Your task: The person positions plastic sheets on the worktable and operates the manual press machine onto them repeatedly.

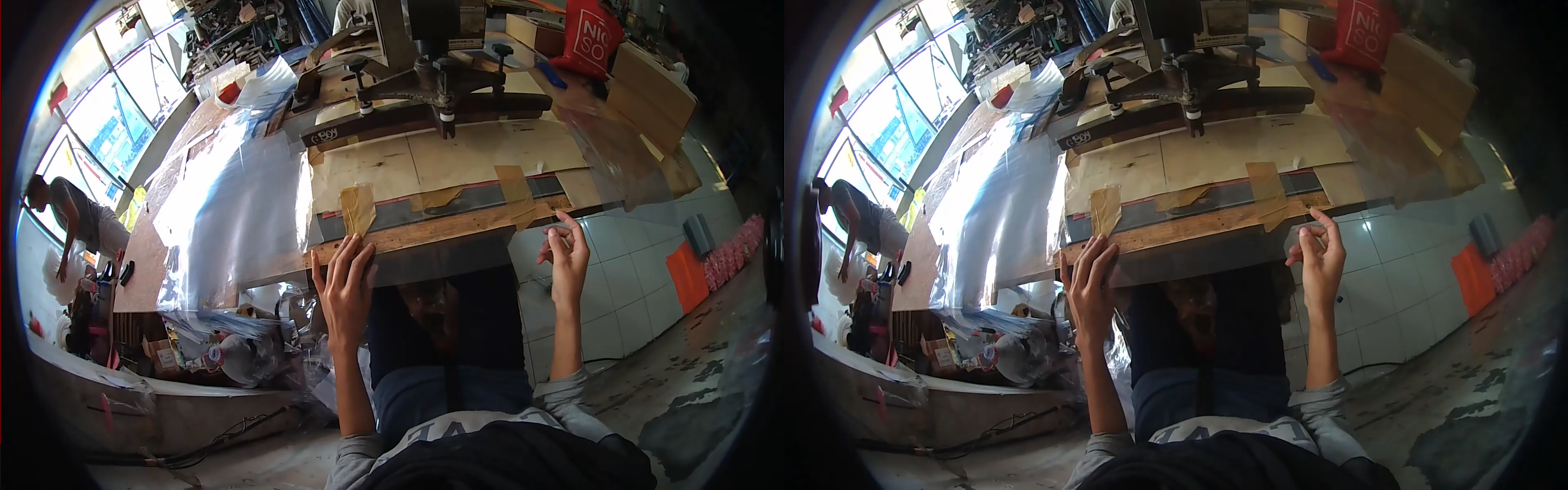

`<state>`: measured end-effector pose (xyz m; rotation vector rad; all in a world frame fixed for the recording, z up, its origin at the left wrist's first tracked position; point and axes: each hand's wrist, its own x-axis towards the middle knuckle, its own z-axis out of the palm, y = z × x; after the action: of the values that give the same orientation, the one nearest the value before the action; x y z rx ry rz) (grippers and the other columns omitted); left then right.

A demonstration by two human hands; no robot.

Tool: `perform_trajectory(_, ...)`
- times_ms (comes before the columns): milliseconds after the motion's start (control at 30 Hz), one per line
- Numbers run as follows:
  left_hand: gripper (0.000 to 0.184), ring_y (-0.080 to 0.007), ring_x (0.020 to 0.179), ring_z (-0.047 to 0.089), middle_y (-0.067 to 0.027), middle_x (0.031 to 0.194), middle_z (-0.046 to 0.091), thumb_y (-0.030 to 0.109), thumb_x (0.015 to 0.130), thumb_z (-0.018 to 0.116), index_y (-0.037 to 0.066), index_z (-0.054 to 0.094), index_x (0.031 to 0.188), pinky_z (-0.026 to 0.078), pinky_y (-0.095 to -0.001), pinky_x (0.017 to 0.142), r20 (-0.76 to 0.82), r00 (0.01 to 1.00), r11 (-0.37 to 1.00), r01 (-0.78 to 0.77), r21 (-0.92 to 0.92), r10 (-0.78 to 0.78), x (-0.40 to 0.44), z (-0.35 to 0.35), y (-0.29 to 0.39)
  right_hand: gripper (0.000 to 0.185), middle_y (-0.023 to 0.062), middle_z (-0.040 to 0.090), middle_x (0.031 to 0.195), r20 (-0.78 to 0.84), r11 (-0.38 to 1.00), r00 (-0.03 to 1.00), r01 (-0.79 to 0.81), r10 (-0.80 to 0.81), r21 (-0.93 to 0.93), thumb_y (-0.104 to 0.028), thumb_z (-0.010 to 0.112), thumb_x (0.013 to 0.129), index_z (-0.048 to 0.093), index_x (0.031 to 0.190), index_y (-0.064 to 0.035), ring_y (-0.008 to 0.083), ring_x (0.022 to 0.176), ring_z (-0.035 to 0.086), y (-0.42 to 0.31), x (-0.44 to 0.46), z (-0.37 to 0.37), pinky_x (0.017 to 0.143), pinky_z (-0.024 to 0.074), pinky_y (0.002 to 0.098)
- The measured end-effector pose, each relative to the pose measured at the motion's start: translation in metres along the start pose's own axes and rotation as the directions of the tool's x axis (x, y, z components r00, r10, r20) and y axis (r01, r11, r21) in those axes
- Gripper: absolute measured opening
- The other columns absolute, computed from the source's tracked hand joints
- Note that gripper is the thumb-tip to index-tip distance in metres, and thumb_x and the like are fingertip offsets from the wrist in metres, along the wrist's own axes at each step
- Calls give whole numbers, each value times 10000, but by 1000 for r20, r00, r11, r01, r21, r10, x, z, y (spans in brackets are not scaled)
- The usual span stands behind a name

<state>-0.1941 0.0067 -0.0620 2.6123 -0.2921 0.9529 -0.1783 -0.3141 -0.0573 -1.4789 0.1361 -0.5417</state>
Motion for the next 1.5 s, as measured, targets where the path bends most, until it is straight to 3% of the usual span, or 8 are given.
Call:
perform_trajectory(500, 239, -153, 1233, 520, 12, 1250, 608, 149, 868, 650, 177, 650, 1106, 161, -481, 1158, -54, 999, 1000, 5, -20, -6, 4, 6, 3, 202, 81, 613, 931, 3, 999, 999, -40, 40, 12, -30, 551, 927, 605, 1098, 63, 76, 646, 542, 0, 11, -3, 508, 504, 240)
perform_trajectory(1033, 301, -155, 1228, 528, -3, 1251, 615, 95, 905, 581, 181, 640, 1188, 188, -429, 1138, -24, 1000, 999, -15, -43, 14, 1, 3, -4, 242, 70, 645, 1060, -232, 978, 968, 49, -97, -205, -189, 485, 990, 604, 1113, -18, 129, 857, 588, 32, -5, -31, 794, 500, 288)
perform_trajectory(1133, 282, -214, 1200, 548, -57, 1215, 627, 71, 901, 572, 115, 641, 1172, 311, -411, 1079, -75, 997, 995, -23, -100, 16, 0, -1, -1, 263, 86, 643, 976, -146, 999, 989, -42, 38, -26, -214, 494, 988, 599, 1109, -6, 126, 819, 595, 32, -15, -31, 775, 503, 283)
perform_trajectory(1233, 200, -216, 967, 651, -100, 1047, 669, 90, 925, 556, 38, 644, 1097, 491, -338, 855, -333, 925, 953, 82, -292, -181, -14, 5, 7, 291, 88, 635, 879, -50, 982, 983, -172, 176, 74, -245, 509, 982, 598, 1084, 13, 122, 745, 603, 19, -19, -22, 722, 510, 271)
perform_trajectory(1333, 161, -141, 708, 635, -86, 852, 659, 117, 950, 546, 1, 641, 1009, 503, -265, 607, -4, 817, 617, 431, -658, -576, -33, -1, 22, 270, 83, 636, 798, -16, 979, 982, -189, 191, 71, -235, 550, 962, 613, 1007, 24, 117, 662, 601, 12, -17, -14, 645, 509, 255)
perform_trajectory(1367, 170, -64, 610, 583, -46, 764, 637, 128, 965, 537, -10, 635, 945, 471, -221, 539, 73, 817, 498, 417, -761, -573, -32, 1, 25, 253, 78, 634, 777, -3, 982, 983, -182, 182, 59, -225, 560, 956, 619, 977, 20, 115, 646, 599, 14, -15, -14, 629, 506, 251)
perform_trajectory(1467, 146, -70, 621, 592, -46, 770, 643, 119, 943, 580, -17, 629, 927, 472, -205, 538, 266, 778, 340, 517, -785, -570, -27, 2, 30, 217, 62, 628, 726, 25, 986, 987, -162, 161, 32, -200, 592, 937, 631, 901, 10, 109, 609, 593, 17, -7, -16, 589, 497, 240)
perform_trajectory(1500, 145, -60, 620, 589, -45, 756, 639, 123, 922, 616, -21, 619, 909, 469, -189, 534, 221, 791, 426, 515, -744, -570, -25, 6, 31, 210, 59, 627, 718, 28, 985, 985, -170, 169, 32, -194, 601, 931, 632, 883, 8, 108, 604, 591, 18, -6, -16, 582, 494, 237)
